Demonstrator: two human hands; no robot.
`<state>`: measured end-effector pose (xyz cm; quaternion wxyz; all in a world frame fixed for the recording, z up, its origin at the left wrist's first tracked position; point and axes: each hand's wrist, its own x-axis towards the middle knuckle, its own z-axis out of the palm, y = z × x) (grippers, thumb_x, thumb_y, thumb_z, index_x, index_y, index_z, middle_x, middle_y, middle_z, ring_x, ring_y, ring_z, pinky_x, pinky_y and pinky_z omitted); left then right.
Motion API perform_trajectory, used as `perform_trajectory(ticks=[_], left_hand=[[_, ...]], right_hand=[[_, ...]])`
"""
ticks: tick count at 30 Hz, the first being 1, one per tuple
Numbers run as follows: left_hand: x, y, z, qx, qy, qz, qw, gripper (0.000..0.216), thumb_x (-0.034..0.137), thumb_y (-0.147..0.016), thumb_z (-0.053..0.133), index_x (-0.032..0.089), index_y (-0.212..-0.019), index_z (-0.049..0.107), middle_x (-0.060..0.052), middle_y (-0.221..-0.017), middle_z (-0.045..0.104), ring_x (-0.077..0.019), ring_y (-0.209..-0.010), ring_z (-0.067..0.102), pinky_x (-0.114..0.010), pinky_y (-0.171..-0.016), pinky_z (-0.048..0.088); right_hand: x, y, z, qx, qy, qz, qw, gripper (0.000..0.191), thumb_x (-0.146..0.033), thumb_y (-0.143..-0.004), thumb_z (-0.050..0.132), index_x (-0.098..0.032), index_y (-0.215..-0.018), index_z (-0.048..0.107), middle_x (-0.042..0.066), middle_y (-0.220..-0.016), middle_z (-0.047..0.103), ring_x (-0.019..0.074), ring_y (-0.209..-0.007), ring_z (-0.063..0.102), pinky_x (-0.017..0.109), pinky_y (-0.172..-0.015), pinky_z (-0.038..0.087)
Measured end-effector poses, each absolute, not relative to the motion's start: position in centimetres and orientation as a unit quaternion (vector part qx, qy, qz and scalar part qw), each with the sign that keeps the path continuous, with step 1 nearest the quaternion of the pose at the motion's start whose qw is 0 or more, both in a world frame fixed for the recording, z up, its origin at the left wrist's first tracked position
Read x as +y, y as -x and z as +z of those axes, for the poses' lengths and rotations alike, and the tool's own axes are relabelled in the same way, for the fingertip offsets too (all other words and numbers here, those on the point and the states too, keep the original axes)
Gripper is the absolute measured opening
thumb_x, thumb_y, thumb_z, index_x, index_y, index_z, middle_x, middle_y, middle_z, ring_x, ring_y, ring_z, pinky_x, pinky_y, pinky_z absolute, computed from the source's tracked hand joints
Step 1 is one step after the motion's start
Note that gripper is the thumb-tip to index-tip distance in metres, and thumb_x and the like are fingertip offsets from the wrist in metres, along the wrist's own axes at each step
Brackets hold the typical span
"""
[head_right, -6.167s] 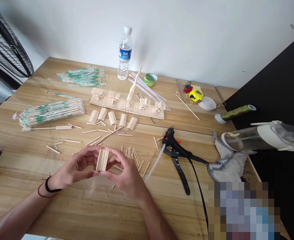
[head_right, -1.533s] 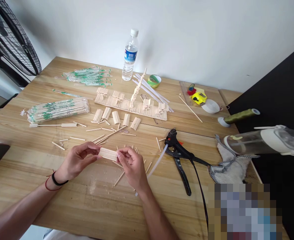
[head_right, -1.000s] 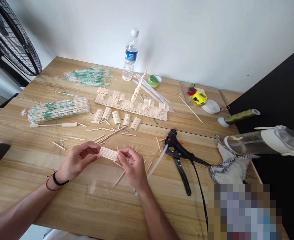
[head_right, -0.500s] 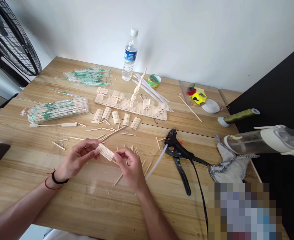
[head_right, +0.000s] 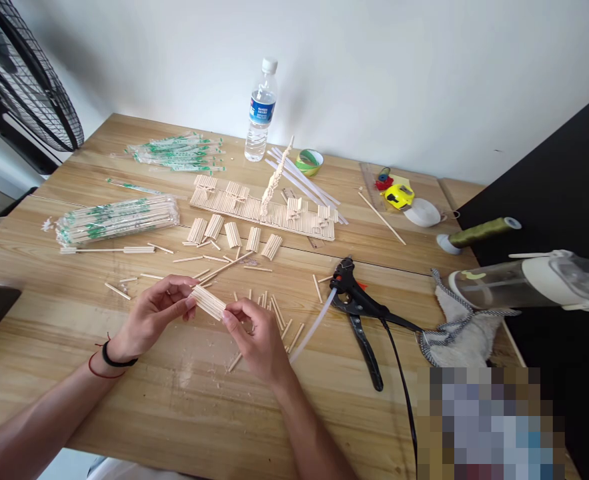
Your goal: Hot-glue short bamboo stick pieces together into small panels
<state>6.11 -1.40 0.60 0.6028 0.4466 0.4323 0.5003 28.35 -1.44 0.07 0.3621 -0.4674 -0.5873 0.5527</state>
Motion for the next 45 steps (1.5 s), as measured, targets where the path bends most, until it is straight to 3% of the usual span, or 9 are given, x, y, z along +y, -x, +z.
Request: perform_trajectory(ticks=[5,21,27,32,42,45], left_hand=[[-1.4,-6.2,0.6,0.433,-0.445,0.501,0.603,0.029,0.033,-0.090,0.083,0.017,-0.112,0.074,-0.001,-0.075,0.072,-0.0124,-0.064,0.064,-0.021,-0.057,0.054],[-1.5,-5.8,0.2,0.439,-0.469,0.483,0.596,0.031,0.037,-0.094,0.079,0.017,-0.117,0.074,-0.001,-0.073,0.069,-0.0123,-0.062,0.060,-0.023,-0.058,0.051],[-1.8,-5.7,0.4,0.445,-0.531,0.444,0.569,0.046,0.037,-0.091,0.082,0.021,-0.131,0.069,-0.006,-0.099,0.071,-0.0176,-0.084,0.067,-0.029,-0.077,0.056],[-2.4,-6.0,0.3,0.420,-0.615,0.413,0.524,0.075,0.034,-0.083,0.089,0.029,-0.149,0.055,-0.004,-0.108,0.061,-0.0177,-0.085,0.065,-0.030,-0.075,0.059],[-2.9,-6.2,-0.7,0.427,-0.655,0.405,0.474,0.057,0.029,-0.092,0.077,0.028,-0.145,0.056,-0.009,-0.128,0.051,-0.0178,-0.095,0.062,-0.029,-0.076,0.059],[-3.0,-6.3,-0.6,0.414,-0.663,0.395,0.483,0.057,0.030,-0.093,0.076,0.028,-0.146,0.054,-0.010,-0.133,0.049,-0.0182,-0.096,0.062,-0.030,-0.076,0.059]], right_hand=[[-1.4,-28.4,0.1,-0.589,0.473,0.552,0.352,0.027,-0.044,-0.099,0.065,-0.021,-0.089,0.073,0.005,-0.083,0.076,0.0211,-0.079,0.071,0.027,-0.064,0.051],[-1.5,-28.4,0.5,-0.603,0.462,0.547,0.352,0.027,-0.041,-0.100,0.062,-0.021,-0.083,0.069,0.003,-0.079,0.073,0.0198,-0.075,0.067,0.028,-0.065,0.049],[-1.5,-28.2,0.6,-0.609,0.436,0.563,0.349,0.026,-0.041,-0.100,0.062,-0.021,-0.084,0.068,0.002,-0.080,0.071,0.0193,-0.077,0.066,0.029,-0.073,0.050],[-1.7,-27.5,1.3,-0.623,0.421,0.564,0.342,0.028,-0.044,-0.101,0.060,-0.021,-0.086,0.067,0.002,-0.081,0.068,0.0197,-0.078,0.065,0.029,-0.073,0.051],[-2.5,-27.3,2.7,-0.675,0.434,0.530,0.273,0.025,-0.041,-0.103,0.055,-0.019,-0.095,0.066,0.004,-0.090,0.070,0.0200,-0.084,0.067,0.031,-0.078,0.051],[-2.8,-27.4,3.2,-0.696,0.438,0.508,0.256,0.023,-0.038,-0.103,0.056,-0.020,-0.091,0.064,0.002,-0.084,0.067,0.0184,-0.079,0.063,0.029,-0.074,0.049]])
